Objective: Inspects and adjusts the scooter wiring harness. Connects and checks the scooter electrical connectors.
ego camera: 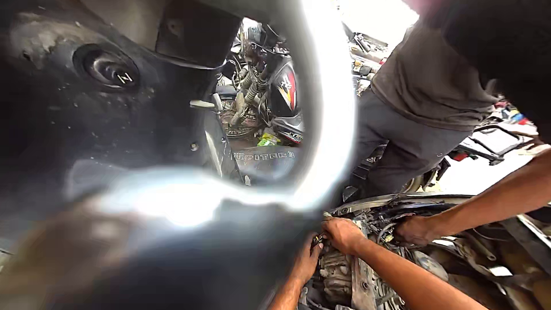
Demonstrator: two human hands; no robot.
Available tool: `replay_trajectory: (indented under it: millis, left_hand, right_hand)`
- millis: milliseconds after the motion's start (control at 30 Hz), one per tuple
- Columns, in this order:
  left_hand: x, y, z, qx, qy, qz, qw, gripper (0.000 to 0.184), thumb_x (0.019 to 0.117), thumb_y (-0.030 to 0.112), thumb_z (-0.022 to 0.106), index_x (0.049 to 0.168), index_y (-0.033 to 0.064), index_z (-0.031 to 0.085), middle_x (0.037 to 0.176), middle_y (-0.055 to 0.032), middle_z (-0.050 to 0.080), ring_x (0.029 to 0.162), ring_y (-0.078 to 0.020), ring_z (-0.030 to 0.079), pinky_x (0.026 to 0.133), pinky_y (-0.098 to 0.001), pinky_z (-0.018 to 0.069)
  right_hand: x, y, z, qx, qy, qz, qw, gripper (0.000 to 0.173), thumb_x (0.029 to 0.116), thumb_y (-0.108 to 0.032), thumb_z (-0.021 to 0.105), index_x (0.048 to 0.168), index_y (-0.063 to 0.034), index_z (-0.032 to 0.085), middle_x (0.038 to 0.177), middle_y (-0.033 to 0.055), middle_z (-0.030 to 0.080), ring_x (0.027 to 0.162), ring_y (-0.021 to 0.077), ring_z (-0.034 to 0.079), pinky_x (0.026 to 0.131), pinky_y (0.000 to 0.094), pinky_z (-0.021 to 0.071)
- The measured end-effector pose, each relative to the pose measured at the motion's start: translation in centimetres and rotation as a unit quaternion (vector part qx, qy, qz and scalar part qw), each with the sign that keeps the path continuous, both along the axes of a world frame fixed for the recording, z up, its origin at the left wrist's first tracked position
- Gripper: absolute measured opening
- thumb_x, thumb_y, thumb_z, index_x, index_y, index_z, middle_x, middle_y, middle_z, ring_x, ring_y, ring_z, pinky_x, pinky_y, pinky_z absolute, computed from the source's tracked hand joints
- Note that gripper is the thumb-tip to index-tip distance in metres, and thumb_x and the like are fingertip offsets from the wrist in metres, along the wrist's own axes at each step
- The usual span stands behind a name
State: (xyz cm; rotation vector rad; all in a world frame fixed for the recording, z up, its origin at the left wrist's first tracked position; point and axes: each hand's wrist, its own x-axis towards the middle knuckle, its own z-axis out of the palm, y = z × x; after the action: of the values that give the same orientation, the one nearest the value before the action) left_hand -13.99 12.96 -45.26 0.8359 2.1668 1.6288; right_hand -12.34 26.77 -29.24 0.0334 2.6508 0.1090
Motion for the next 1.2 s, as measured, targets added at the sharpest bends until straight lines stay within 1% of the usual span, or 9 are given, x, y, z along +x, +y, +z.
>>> replay_trajectory:
  millis: [100, 200, 333, 433, 567, 600, 733, 900, 1200]
  left_hand:
    - [-0.1, -0.2, 1.1, -0.001, -0.031, -0.001, 1.0, 0.049, 0.1047, 0.037, 0.053, 0.144, 0.0068, 0.059, 0.143, -0.0141, 0.061, 0.138, -0.0267, 0.053, 0.121, -0.0448, 0.034]
    - [0.1, 0.2, -0.6, 0.021, -0.05, 0.01, 0.998, 0.046, 0.1017, 0.038, 0.06, 0.139, 0.0117, 0.063, 0.138, -0.0083, 0.064, 0.134, -0.0213, 0.056, 0.118, -0.0417, 0.0404]
    - [0.7, 1.2, -0.3, -0.011, -0.013, 0.1, 0.995, 0.036, 0.099, 0.031, 0.063, 0.127, 0.0096, 0.068, 0.126, -0.0093, 0.069, 0.124, -0.0232, 0.062, 0.111, -0.0414, 0.047]
    - [1.7, 1.5, 1.0, -0.11, 0.0, 0.135, 0.985, 0.04, 0.1018, 0.034, 0.058, 0.134, 0.0096, 0.062, 0.134, -0.0085, 0.066, 0.128, -0.0224, 0.062, 0.107, -0.0418, 0.0511]
    - [2.6, 0.4, 1.4, -0.107, -0.029, 0.116, 0.987, 0.042, 0.0978, 0.022, 0.059, 0.138, 0.0104, 0.059, 0.142, -0.0098, 0.061, 0.13, -0.0257, 0.06, 0.103, -0.0476, 0.0542]
    - [3.1, 0.3, 1.5, -0.084, -0.029, 0.109, 0.99, 0.044, 0.0966, 0.018, 0.059, 0.139, 0.009, 0.059, 0.144, -0.0109, 0.06, 0.133, -0.0269, 0.058, 0.106, -0.0485, 0.052]
    - [1.7, 0.2, 1.0, -0.022, 0.016, 0.116, 0.993, 0.032, 0.0926, 0.011, 0.06, 0.124, 0.0053, 0.066, 0.132, -0.0099, 0.066, 0.13, -0.0242, 0.058, 0.112, -0.0409, 0.0466]
    - [1.5, 0.2, 0.8, -0.024, 0.016, 0.101, 0.994, 0.028, 0.0913, 0.008, 0.059, 0.119, 0.0059, 0.067, 0.127, -0.0095, 0.067, 0.128, -0.024, 0.059, 0.112, -0.038, 0.0456]
    - [1.5, -0.1, 0.6, -0.01, 0.011, 0.065, 0.998, 0.026, 0.0965, 0.007, 0.056, 0.121, 0.0073, 0.064, 0.13, -0.0092, 0.064, 0.129, -0.0241, 0.057, 0.11, -0.0372, 0.0466]
  right_hand:
    - [-0.3, -1.2, 1.9, -0.005, -0.027, -0.014, 1.0, 0.031, 0.1036, -0.022, 0.053, 0.128, -0.0072, 0.065, 0.138, 0.0169, 0.064, 0.127, 0.0371, 0.061, 0.102, 0.0615, 0.0474]
    - [-0.4, 1.0, -1.6, 0.002, 0.002, -0.007, 1.0, 0.025, 0.1003, -0.029, 0.057, 0.117, -0.0158, 0.07, 0.125, 0.009, 0.069, 0.117, 0.0325, 0.066, 0.094, 0.0605, 0.0529]
    - [-1.1, 1.6, -1.6, 0.0, -0.005, -0.022, 1.0, 0.023, 0.0991, -0.031, 0.06, 0.115, -0.0198, 0.073, 0.122, 0.0076, 0.071, 0.117, 0.0314, 0.066, 0.097, 0.0608, 0.0518]
    - [-1.5, 1.7, -0.7, -0.008, -0.037, -0.04, 0.998, 0.024, 0.0983, -0.035, 0.061, 0.113, -0.0225, 0.075, 0.113, 0.0086, 0.074, 0.111, 0.0317, 0.068, 0.095, 0.0625, 0.0523]
    - [-1.2, 1.5, -0.6, -0.025, -0.042, -0.06, 0.997, 0.032, 0.099, -0.046, 0.059, 0.11, -0.0214, 0.077, 0.108, 0.0082, 0.075, 0.107, 0.0301, 0.069, 0.096, 0.061, 0.0523]
    - [-0.8, 1.8, -0.7, -0.023, -0.033, -0.067, 0.997, 0.033, 0.099, -0.048, 0.058, 0.11, -0.0223, 0.077, 0.107, 0.0073, 0.075, 0.106, 0.0291, 0.07, 0.095, 0.0605, 0.0533]
    - [-2.3, 1.8, -0.8, -0.002, -0.034, -0.058, 0.998, 0.03, 0.0997, -0.041, 0.059, 0.114, -0.0205, 0.076, 0.111, 0.01, 0.074, 0.109, 0.0318, 0.069, 0.095, 0.0621, 0.0529]
    - [-1.2, 2.5, -1.1, -0.06, 0.008, 0.012, 0.998, 0.025, 0.1026, -0.037, 0.057, 0.116, -0.0292, 0.077, 0.111, -0.0015, 0.077, 0.108, 0.0194, 0.071, 0.099, 0.053, 0.0531]
    - [-2.0, -0.7, -0.7, 0.115, -0.04, 0.01, 0.992, 0.021, 0.1009, -0.032, 0.058, 0.106, -0.0241, 0.077, 0.109, 0.0034, 0.076, 0.105, 0.0278, 0.071, 0.089, 0.0584, 0.0557]
